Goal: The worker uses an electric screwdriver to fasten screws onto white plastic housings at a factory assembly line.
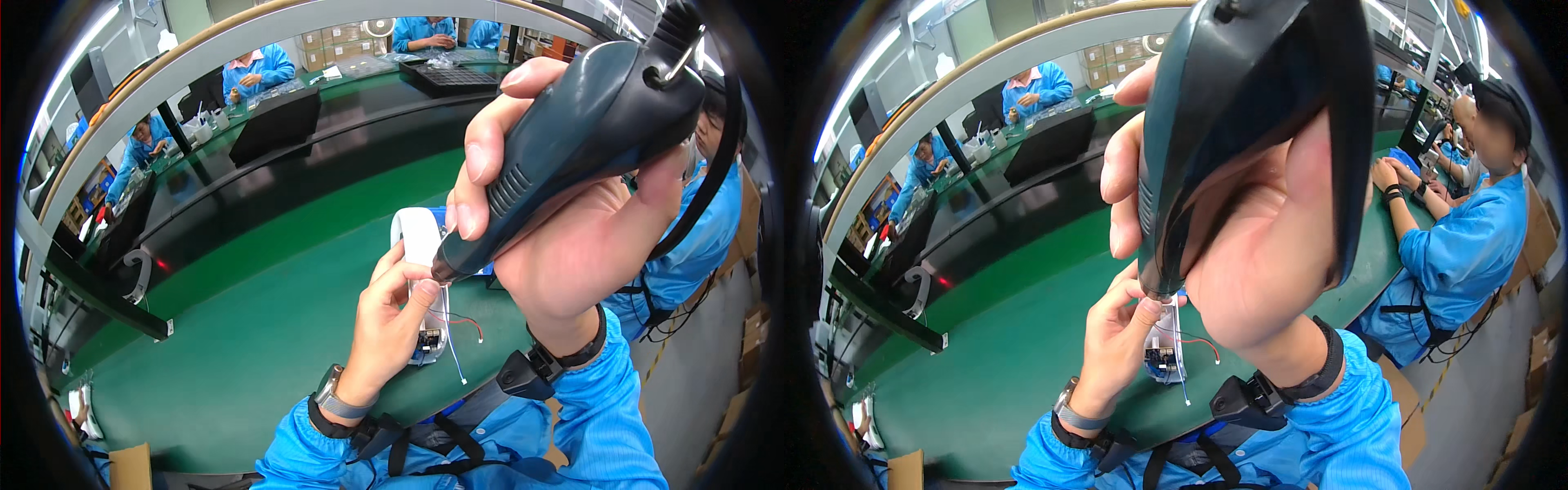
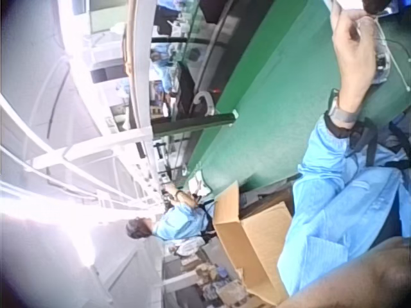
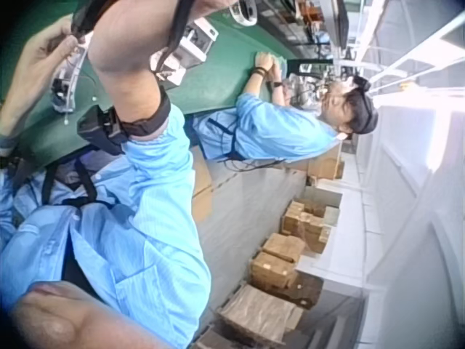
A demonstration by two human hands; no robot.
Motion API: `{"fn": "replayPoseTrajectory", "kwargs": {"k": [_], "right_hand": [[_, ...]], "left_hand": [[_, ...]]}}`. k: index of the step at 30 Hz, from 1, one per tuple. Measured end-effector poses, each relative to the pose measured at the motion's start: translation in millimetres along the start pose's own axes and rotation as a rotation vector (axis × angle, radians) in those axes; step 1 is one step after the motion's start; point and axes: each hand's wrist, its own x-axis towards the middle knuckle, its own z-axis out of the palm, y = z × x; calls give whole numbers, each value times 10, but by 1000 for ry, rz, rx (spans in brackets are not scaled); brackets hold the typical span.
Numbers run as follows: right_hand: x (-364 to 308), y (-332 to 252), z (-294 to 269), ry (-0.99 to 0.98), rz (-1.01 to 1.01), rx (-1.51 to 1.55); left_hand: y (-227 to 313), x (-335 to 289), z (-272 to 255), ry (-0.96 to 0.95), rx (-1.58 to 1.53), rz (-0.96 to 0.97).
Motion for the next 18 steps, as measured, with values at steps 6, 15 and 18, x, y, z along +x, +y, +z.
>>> {"fn": "replayPoseTrajectory", "kwargs": {"k": [6,15,18], "right_hand": [[6,45,97,51,-25,50],[3,54,135,84,-42,53],[5,60,114,56,-15,59]], "left_hand": [[60,-30,10,40,-112,-57],[114,-41,27,106,-196,-184],[129,-45,10,126,-156,-189]]}}
